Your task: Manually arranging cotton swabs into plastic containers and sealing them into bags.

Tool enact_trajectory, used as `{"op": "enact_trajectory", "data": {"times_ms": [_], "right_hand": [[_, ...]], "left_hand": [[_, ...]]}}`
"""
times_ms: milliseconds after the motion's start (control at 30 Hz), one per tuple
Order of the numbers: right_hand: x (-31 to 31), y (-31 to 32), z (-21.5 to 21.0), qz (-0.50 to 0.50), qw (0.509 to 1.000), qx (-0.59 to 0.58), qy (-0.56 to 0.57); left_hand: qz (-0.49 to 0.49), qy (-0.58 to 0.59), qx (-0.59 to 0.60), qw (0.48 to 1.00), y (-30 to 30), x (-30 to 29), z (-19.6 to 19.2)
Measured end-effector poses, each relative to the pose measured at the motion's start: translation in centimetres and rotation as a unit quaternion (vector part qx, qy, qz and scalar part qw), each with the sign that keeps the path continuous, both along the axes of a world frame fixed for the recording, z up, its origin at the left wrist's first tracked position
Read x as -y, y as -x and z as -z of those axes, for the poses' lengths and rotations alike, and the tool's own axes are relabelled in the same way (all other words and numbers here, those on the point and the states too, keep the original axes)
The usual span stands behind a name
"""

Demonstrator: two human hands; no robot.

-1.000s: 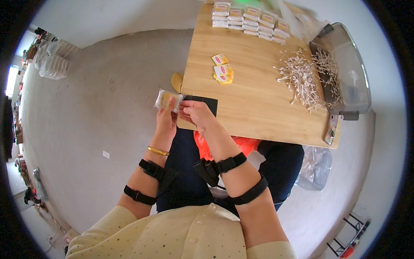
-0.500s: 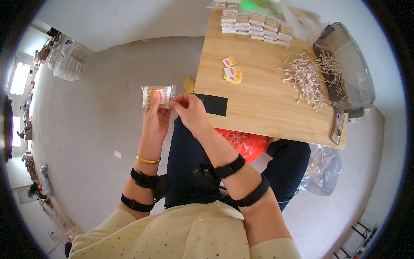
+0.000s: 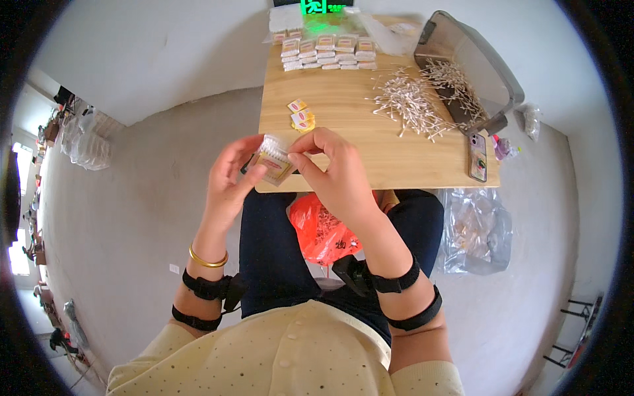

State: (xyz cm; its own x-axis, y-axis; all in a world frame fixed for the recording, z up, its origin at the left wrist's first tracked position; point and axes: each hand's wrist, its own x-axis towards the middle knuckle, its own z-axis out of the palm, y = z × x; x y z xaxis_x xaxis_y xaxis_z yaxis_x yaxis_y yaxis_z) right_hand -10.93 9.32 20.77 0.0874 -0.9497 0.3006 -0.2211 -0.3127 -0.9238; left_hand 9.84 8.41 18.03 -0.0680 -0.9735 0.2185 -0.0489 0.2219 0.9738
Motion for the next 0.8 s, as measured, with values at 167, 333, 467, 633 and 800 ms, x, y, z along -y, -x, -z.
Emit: {"op": "enact_trajectory", "data": {"times_ms": [167,333,467,633,800], "right_hand": [[-2.4,1.9,-1.6,-0.015,1.0,0.023,0.013],[-4.4,2.9,-2.8,-0.03,0.997,0.03,0.057],[-6.2,3.7,-3.3,-0.021,0.999,0.041,0.025],[-7.6,4.0,-4.4,-0.008,0.994,0.086,0.067],[-8.8,5.2,-5.7,0.008,0.995,0.003,0.095]], "left_hand": [[0.155,-0.076,0.012,0.985,3.1,-1.6,-2.3],[0.168,-0.042,-0.004,0.985,5.2,-3.7,-2.6],[0.181,-0.029,-0.008,0.983,5.9,-4.8,-3.7],[0.175,-0.004,-0.032,0.984,6.4,-6.0,-5.2],[0.168,0.013,-0.052,0.984,6.3,-7.1,-5.9]]}}
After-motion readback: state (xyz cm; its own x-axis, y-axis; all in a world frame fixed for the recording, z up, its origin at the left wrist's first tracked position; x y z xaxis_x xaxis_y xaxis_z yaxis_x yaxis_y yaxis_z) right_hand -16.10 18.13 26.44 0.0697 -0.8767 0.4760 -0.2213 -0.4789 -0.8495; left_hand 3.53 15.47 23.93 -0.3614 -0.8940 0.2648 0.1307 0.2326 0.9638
